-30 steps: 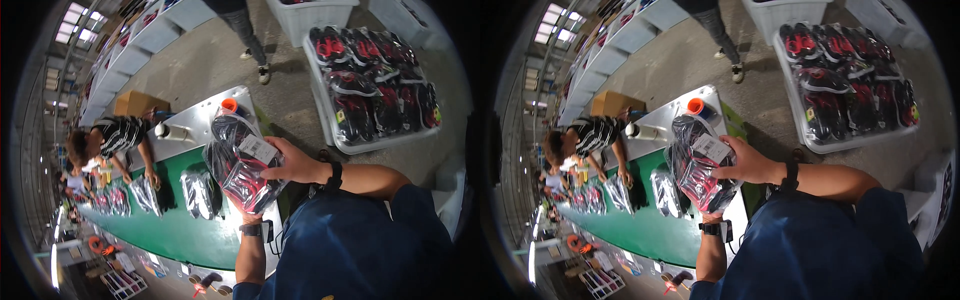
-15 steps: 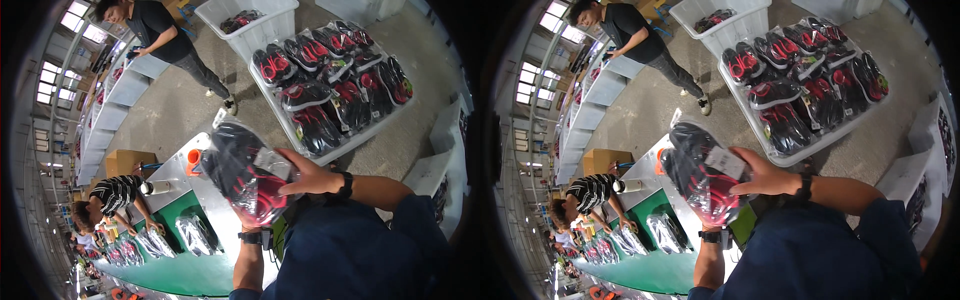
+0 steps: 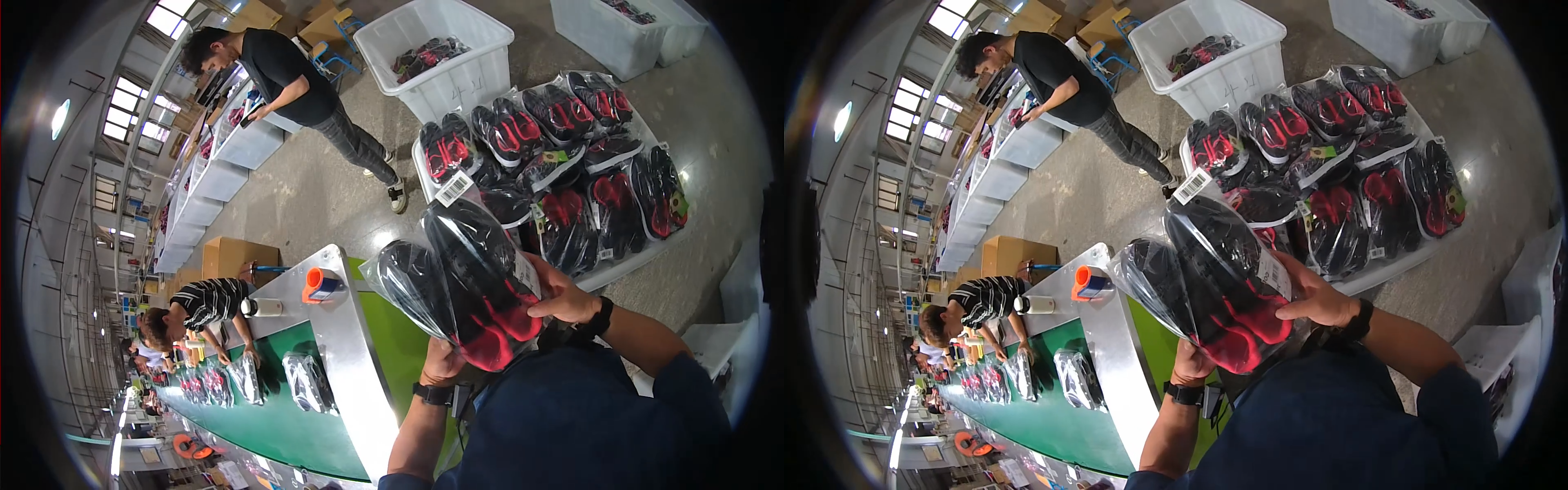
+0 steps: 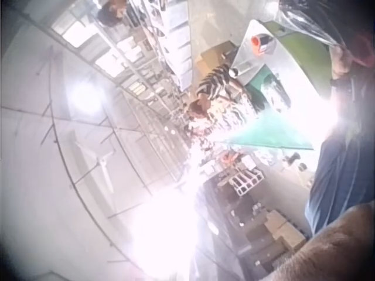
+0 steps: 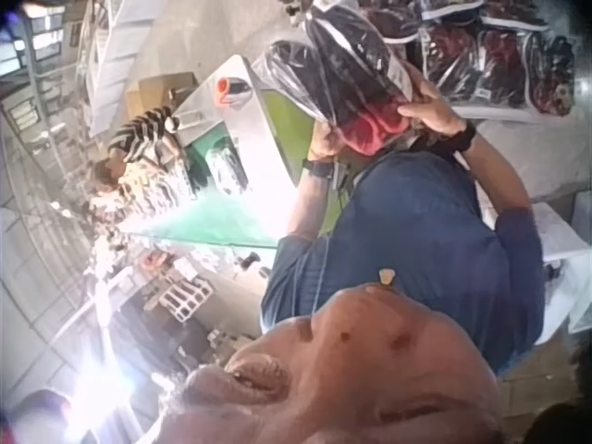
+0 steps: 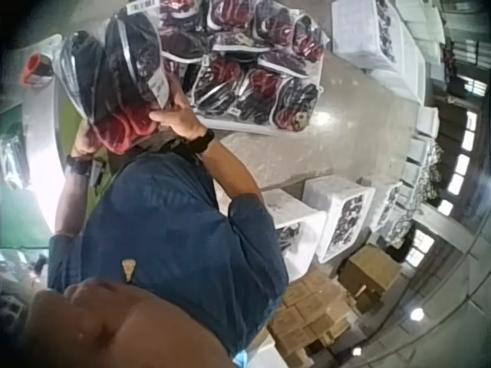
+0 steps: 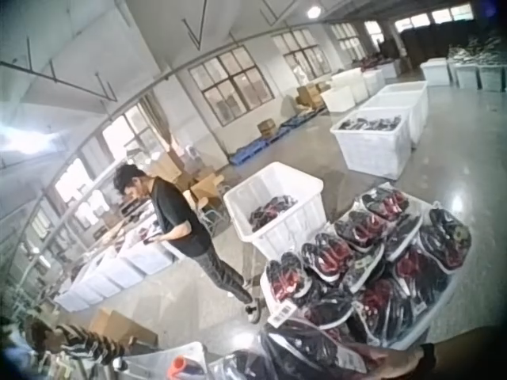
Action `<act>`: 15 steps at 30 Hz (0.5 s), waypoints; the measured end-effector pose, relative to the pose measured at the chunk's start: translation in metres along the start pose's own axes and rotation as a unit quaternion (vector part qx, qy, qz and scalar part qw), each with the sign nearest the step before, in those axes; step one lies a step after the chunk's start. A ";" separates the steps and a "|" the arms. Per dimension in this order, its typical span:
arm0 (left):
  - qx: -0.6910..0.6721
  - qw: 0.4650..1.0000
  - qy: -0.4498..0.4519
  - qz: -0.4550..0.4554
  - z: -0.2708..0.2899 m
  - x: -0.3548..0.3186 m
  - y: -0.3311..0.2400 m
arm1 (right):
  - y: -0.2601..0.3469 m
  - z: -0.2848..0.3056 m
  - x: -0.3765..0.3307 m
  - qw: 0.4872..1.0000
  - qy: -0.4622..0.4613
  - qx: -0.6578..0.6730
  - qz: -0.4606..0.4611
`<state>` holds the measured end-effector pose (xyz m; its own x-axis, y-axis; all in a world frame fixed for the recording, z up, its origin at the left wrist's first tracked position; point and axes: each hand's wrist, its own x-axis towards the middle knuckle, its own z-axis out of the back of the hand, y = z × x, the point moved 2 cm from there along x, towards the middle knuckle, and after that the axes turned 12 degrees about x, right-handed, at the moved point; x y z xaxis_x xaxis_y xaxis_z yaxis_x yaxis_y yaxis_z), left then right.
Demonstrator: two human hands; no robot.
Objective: The person is sorting packaged shoes from a conveyor belt into a storage bin.
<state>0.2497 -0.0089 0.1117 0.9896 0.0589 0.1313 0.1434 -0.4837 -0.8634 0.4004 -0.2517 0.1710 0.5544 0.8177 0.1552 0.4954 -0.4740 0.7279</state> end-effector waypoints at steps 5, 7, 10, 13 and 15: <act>0.011 1.000 0.003 -0.016 -0.021 0.016 -0.019 | 0.015 -0.002 0.012 1.000 0.022 0.007 0.021; 0.018 1.000 -0.006 -0.002 -0.013 0.028 -0.032 | 0.024 -0.003 0.030 1.000 0.009 -0.003 0.021; -0.080 0.989 -0.081 0.095 -0.042 0.060 -0.080 | 0.040 -0.022 0.070 0.992 -0.075 0.093 -0.051; -0.148 0.979 -0.111 0.089 -0.066 0.080 -0.103 | 0.025 -0.011 0.103 0.960 -0.070 0.209 -0.173; -0.137 0.973 -0.162 0.091 -0.035 0.084 -0.090 | 0.018 0.010 0.115 0.946 -0.022 0.223 -0.235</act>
<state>0.3195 0.0086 0.2171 0.9569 0.2008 -0.2096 0.0009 -0.7242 -0.6896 0.4794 -0.1691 0.1954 0.2253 0.9628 -0.1495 0.9216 -0.1607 0.3534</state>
